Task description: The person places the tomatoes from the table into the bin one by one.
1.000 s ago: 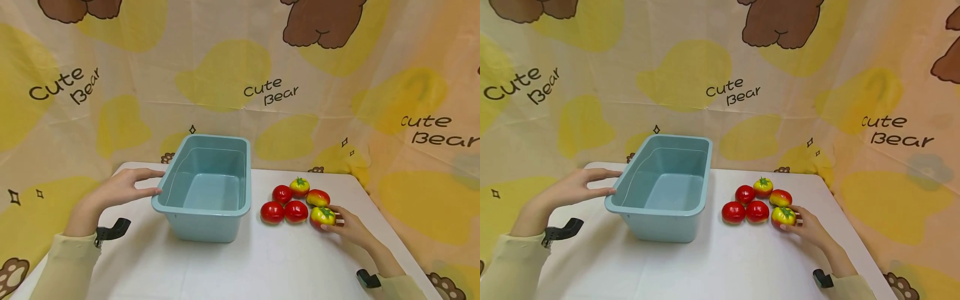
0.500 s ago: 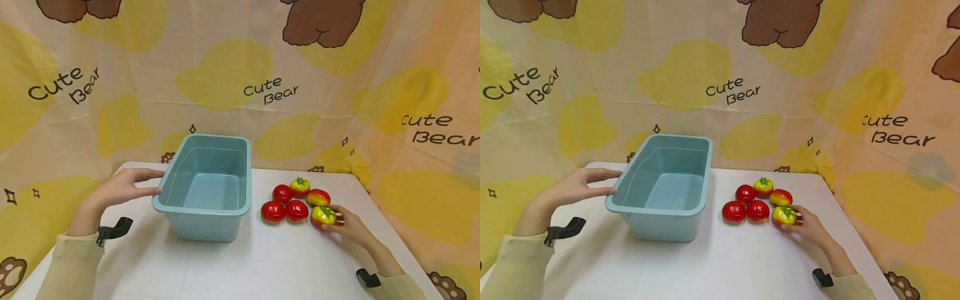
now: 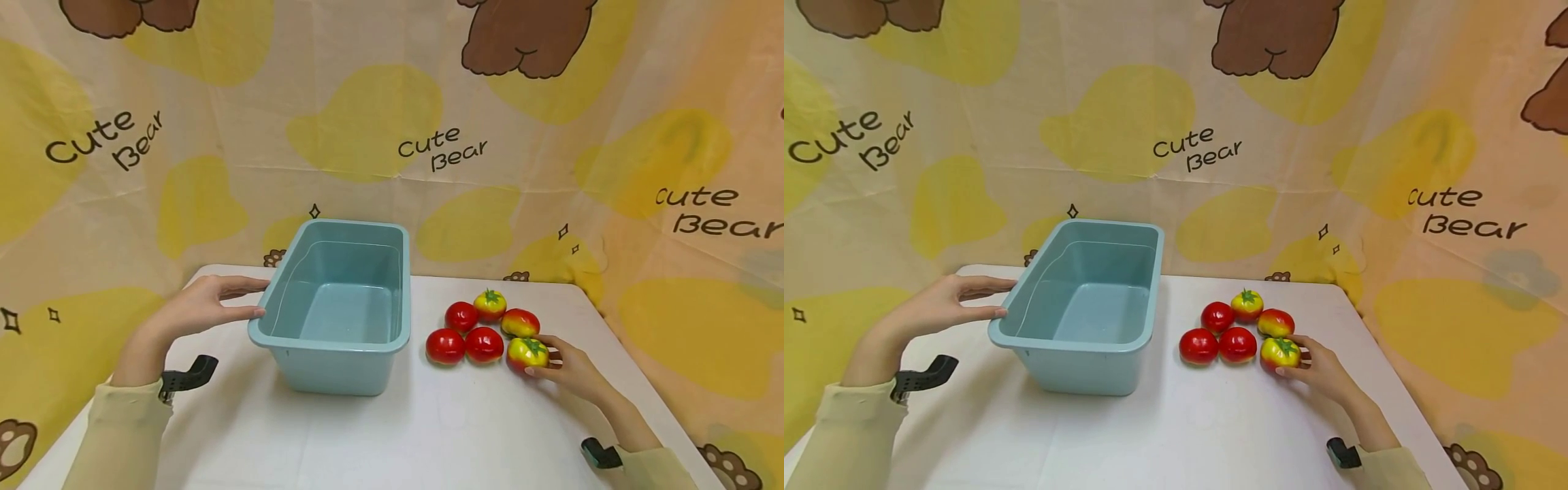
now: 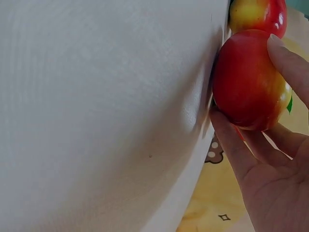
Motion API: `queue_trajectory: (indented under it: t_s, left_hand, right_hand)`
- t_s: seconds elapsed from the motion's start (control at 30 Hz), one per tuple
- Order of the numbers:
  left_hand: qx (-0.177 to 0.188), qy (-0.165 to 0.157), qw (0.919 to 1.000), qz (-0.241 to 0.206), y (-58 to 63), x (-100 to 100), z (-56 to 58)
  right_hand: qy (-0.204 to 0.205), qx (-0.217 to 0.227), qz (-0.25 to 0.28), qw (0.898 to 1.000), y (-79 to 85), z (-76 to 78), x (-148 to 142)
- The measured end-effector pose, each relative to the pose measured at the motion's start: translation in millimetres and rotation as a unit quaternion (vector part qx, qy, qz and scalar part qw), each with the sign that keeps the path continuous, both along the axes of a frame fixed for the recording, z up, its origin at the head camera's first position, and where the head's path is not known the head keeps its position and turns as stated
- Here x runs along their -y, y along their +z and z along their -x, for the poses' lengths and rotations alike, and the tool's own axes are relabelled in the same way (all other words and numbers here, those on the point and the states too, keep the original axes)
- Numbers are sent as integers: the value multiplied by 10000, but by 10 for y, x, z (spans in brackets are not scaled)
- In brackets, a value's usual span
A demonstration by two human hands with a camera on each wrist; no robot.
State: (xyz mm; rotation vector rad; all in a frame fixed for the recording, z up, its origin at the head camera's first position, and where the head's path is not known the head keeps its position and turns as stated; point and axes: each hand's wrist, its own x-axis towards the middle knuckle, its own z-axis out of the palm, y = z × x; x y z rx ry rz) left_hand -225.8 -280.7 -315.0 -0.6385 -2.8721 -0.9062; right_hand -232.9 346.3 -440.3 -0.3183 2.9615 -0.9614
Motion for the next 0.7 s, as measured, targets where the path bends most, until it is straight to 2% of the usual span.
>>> queue_trajectory:
  t_s: [0.23,0.5,0.7]
  left_hand:
    - [30,0,10000,10,14,-23,2]
    - [14,-1,10000,-19,5,-19,-28]
    - [-24,7,10000,23,-5,-12,-8]
  right_hand:
    - [-6,-95,6,10000,63,-28,-10]
    - [183,-363,-69,9991,225,-38,-27]
    - [256,-454,-76,9986,345,-4,-42]
